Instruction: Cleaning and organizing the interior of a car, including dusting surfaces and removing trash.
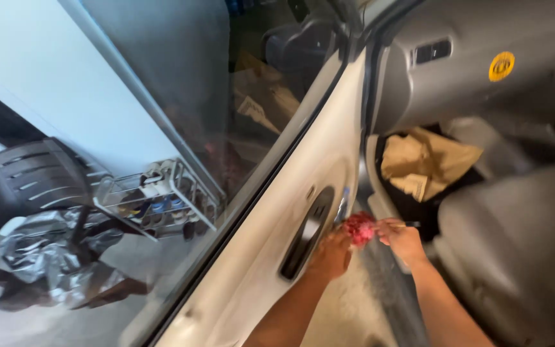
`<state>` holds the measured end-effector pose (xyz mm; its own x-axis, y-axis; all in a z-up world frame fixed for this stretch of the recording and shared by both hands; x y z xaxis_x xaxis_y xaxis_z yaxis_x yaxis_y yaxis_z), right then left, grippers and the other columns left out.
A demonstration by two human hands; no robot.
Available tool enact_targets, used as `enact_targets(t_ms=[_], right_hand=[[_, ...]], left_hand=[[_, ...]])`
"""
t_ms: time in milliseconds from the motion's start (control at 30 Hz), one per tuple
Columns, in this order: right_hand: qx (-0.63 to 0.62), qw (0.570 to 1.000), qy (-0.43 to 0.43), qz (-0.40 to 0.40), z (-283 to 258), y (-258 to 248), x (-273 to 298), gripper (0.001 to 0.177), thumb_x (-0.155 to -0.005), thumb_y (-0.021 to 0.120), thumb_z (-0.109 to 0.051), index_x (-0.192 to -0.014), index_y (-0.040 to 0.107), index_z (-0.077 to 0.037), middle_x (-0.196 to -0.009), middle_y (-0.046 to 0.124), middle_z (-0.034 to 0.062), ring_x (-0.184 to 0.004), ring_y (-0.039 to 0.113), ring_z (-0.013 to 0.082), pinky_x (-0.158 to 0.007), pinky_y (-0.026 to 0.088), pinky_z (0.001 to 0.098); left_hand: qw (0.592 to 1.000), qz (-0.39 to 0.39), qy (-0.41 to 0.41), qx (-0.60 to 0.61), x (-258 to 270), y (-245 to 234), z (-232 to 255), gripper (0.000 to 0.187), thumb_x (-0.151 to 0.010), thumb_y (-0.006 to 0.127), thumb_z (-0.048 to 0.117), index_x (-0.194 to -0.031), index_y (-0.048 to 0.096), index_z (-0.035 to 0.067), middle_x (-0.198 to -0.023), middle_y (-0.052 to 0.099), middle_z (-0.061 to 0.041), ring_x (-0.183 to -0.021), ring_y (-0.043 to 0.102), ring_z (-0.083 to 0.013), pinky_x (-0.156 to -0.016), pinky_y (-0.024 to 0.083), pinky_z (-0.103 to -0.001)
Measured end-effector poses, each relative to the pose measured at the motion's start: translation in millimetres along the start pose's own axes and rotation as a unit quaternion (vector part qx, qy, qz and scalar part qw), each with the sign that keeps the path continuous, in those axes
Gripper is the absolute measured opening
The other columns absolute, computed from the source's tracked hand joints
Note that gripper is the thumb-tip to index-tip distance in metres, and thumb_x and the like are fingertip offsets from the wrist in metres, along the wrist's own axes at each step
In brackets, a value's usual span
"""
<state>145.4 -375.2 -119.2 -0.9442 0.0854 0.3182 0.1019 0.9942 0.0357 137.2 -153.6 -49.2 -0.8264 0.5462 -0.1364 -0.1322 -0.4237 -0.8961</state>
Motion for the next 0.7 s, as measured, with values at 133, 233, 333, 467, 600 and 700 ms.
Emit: enact_targets(t_ms=[133,233,333,467,600,700], right_hand=[[0.112,0.983,-0.089,0.113,-38.5,-82.5,-64.3,0.025,-0.103,0.062,-0.017,-0.113,0.077,0.001,-0.093,0.077,0.0175,-0.077,0.068,0.0238,-0.071,0.057,0.0367],[0.02,0.989,-0.08,0.123,-42.5,-128.8,-63.7,0.029,-0.101,0.059,-0.013,-0.119,0.073,0.004,-0.098,0.077,0.0148,-0.079,0.07,0.0213,-0.072,0.058,0.0338],[0.027,0.987,-0.097,0.129,-68.6,-160.2,-67.5,0.032,-0.104,0.053,-0.015,-0.121,0.071,0.005,-0.105,0.078,0.0125,-0.084,0.073,0.02,-0.077,0.059,0.0323],[0.021,0.985,-0.047,0.165,-38.5,-206.5,-75.0,0.035,-0.103,0.054,-0.016,-0.128,0.068,0.004,-0.104,0.077,0.0163,-0.088,0.073,0.0226,-0.082,0.059,0.0337],[0.074,0.981,-0.035,0.176,-7.4,-223.1,-88.5,0.035,-0.105,0.057,-0.019,-0.129,0.069,0.002,-0.105,0.076,0.0158,-0.088,0.072,0.0209,-0.081,0.059,0.0332],[-0.011,0.989,-0.04,0.142,8.2,-226.5,-93.8,0.032,-0.102,0.061,-0.02,-0.124,0.068,0.002,-0.105,0.076,0.0139,-0.088,0.073,0.0186,-0.082,0.06,0.0308]], left_hand=[[0.998,-0.007,-0.052,-0.033,-102.1,28.1,-16.5,0.042,-0.097,0.06,0.023,-0.136,0.059,0.006,-0.148,0.049,-0.018,-0.136,0.046,-0.0402,-0.115,0.036,-0.053],[0.992,-0.056,-0.098,-0.051,-131.1,72.8,-44.9,0.042,-0.099,0.058,0.024,-0.136,0.059,0.005,-0.149,0.048,-0.019,-0.136,0.046,-0.0405,-0.114,0.037,-0.053],[0.985,-0.09,-0.125,-0.077,-181.4,103.9,-75.2,0.043,-0.1,0.057,0.026,-0.137,0.058,0.005,-0.15,0.046,-0.02,-0.136,0.046,-0.0408,-0.114,0.038,-0.053],[0.972,-0.143,-0.159,-0.096,-223.7,159.8,-94.6,0.043,-0.101,0.055,0.028,-0.138,0.058,0.005,-0.152,0.044,-0.021,-0.136,0.046,-0.0412,-0.113,0.039,-0.054],[0.953,-0.185,-0.208,-0.119,-240.0,178.9,-108.8,0.044,-0.103,0.053,0.03,-0.139,0.058,0.004,-0.153,0.041,-0.022,-0.137,0.047,-0.0417,-0.112,0.04,-0.054],[0.934,-0.211,-0.255,-0.133,-223.9,188.5,-121.0,0.045,-0.104,0.052,0.032,-0.139,0.058,0.004,-0.154,0.04,-0.022,-0.137,0.047,-0.042,-0.112,0.04,-0.054]])
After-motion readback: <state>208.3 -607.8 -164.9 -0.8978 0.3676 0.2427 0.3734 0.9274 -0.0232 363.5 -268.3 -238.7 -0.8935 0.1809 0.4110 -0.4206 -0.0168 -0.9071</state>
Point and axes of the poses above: each hand's wrist, its own x-axis away from the middle knuckle, its own y-axis out of the palm, z = x × y, the point moved 8 cm from there along -x, towards the middle knuckle
